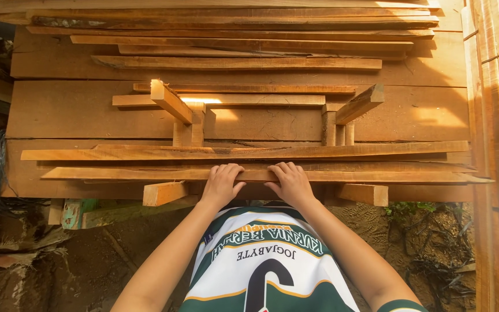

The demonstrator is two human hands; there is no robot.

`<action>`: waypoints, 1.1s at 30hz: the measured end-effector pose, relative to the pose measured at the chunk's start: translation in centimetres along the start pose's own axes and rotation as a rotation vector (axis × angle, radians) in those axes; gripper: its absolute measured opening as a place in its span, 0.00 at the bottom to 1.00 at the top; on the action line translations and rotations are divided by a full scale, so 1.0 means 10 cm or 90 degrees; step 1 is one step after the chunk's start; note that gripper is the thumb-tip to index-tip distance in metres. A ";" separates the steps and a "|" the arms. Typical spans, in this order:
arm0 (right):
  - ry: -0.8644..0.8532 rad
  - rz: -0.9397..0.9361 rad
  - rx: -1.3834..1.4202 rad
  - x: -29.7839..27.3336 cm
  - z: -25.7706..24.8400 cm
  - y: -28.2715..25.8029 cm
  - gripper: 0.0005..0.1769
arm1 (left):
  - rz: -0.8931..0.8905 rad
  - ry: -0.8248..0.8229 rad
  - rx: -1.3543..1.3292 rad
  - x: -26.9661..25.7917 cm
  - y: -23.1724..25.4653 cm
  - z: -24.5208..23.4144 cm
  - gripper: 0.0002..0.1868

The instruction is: Organizing and lining up thin wooden strips on a workbench.

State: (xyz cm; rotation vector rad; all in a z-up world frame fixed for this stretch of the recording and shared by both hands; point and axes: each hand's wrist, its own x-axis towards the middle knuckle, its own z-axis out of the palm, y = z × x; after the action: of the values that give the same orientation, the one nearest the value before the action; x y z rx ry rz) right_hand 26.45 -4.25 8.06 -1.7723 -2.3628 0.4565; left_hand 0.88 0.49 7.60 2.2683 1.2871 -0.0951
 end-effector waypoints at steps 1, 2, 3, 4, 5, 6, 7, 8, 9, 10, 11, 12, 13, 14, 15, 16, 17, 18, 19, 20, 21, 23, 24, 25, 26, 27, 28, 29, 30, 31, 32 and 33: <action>0.000 0.001 0.001 -0.02 0.10 0.03 0.25 | 0.000 -0.001 0.000 -0.01 -0.03 0.06 0.22; 0.044 -0.014 -0.015 -0.04 0.20 0.06 0.25 | 0.016 0.039 0.021 -0.02 -0.06 0.12 0.21; 0.087 -0.027 -0.033 -0.07 0.29 0.10 0.26 | 0.034 0.080 0.041 -0.03 -0.07 0.19 0.21; 0.087 -0.026 -0.034 -0.07 0.29 0.11 0.26 | 0.035 0.079 0.040 -0.01 -0.08 0.23 0.21; 0.085 -0.030 -0.027 -0.05 0.29 0.12 0.25 | 0.035 0.074 0.064 0.01 -0.10 0.25 0.23; 0.083 -0.033 -0.020 -0.04 0.29 0.13 0.25 | 0.035 0.069 0.087 0.03 -0.12 0.29 0.26; 0.082 -0.032 -0.020 0.00 0.22 0.12 0.25 | 0.036 0.068 0.086 0.03 -0.12 0.30 0.26; 0.064 -0.032 0.029 0.03 0.14 0.11 0.22 | 0.031 0.064 0.101 0.04 -0.12 0.32 0.26; 0.047 -0.032 0.077 0.09 0.06 0.12 0.21 | 0.027 0.061 0.117 0.08 -0.12 0.32 0.26; 0.049 -0.031 0.075 0.23 -0.01 0.14 0.21 | 0.028 0.063 0.117 0.12 -0.13 0.35 0.26; 0.082 -0.035 0.071 0.34 -0.07 0.15 0.19 | 0.028 0.058 0.098 0.13 -0.13 0.38 0.26; 0.116 -0.039 0.067 0.46 -0.12 0.16 0.18 | 0.027 0.053 0.080 0.14 -0.15 0.41 0.27; 0.114 -0.040 0.067 0.58 -0.10 0.18 0.18 | 0.025 0.053 0.078 0.14 -0.14 0.40 0.27; 0.042 0.020 0.075 0.71 -0.08 0.20 0.22 | 0.018 0.045 0.045 0.15 -0.14 0.38 0.26; -0.029 0.079 0.084 0.85 -0.05 0.20 0.26 | 0.009 0.038 0.013 0.14 -0.15 0.35 0.25; -0.030 0.076 0.086 0.91 -0.11 0.17 0.26 | 0.006 0.038 0.014 0.14 -0.16 0.35 0.25; -0.180 0.134 0.078 0.98 -0.17 0.13 0.33 | 0.001 0.032 -0.013 0.14 -0.17 0.35 0.24; -0.331 0.191 0.068 1.04 -0.23 0.10 0.41 | -0.003 0.026 -0.040 0.14 -0.17 0.35 0.23; -0.333 0.190 0.068 1.04 -0.21 0.10 0.41 | -0.006 0.025 -0.041 0.12 -0.17 0.34 0.23; -0.343 0.157 0.039 1.04 -0.19 0.10 0.42 | -0.017 0.019 -0.053 0.10 -0.16 0.33 0.23; -0.352 0.129 0.008 1.04 -0.19 0.12 0.43 | -0.023 0.012 -0.066 0.11 -0.15 0.31 0.23; -0.330 0.120 0.004 1.01 -0.04 0.18 0.38 | -0.030 0.006 -0.064 0.12 -0.14 0.28 0.23; -0.308 0.108 0.000 0.99 0.04 0.22 0.33 | -0.039 0.001 -0.061 0.13 -0.13 0.28 0.23; -0.308 0.104 0.002 0.97 0.07 0.25 0.33 | -0.042 0.002 -0.060 0.14 -0.11 0.21 0.23; -0.230 0.069 0.032 0.95 0.11 0.28 0.28 | -0.041 -0.003 -0.057 0.14 -0.08 0.15 0.23; -0.151 0.036 0.060 0.92 0.15 0.34 0.25 | -0.036 -0.008 -0.056 0.16 -0.05 0.11 0.22; -0.151 0.036 0.059 0.89 0.21 0.34 0.25 | -0.036 -0.007 -0.056 0.13 -0.03 0.10 0.22; -0.117 0.026 0.047 0.89 0.23 0.36 0.24 | -0.040 -0.031 -0.028 0.15 0.00 0.06 0.22; -0.083 0.016 0.036 0.90 0.26 0.38 0.22 | -0.043 -0.055 0.001 0.17 0.02 0.01 0.21; -0.084 0.015 0.038 0.92 0.26 0.39 0.22 | -0.046 -0.056 0.001 0.22 0.02 0.08 0.21; -0.080 0.009 0.029 0.95 0.25 0.41 0.21 | -0.051 -0.085 0.050 0.28 0.01 0.15 0.22; -0.072 0.005 0.019 1.02 0.22 0.46 0.20 | -0.052 -0.110 0.101 0.41 0.00 0.18 0.23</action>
State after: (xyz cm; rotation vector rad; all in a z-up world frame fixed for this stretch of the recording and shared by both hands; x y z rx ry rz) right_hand 27.00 6.35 3.87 -1.7888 -2.4100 0.6040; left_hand 3.49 2.83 4.77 2.2809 1.3194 -0.4278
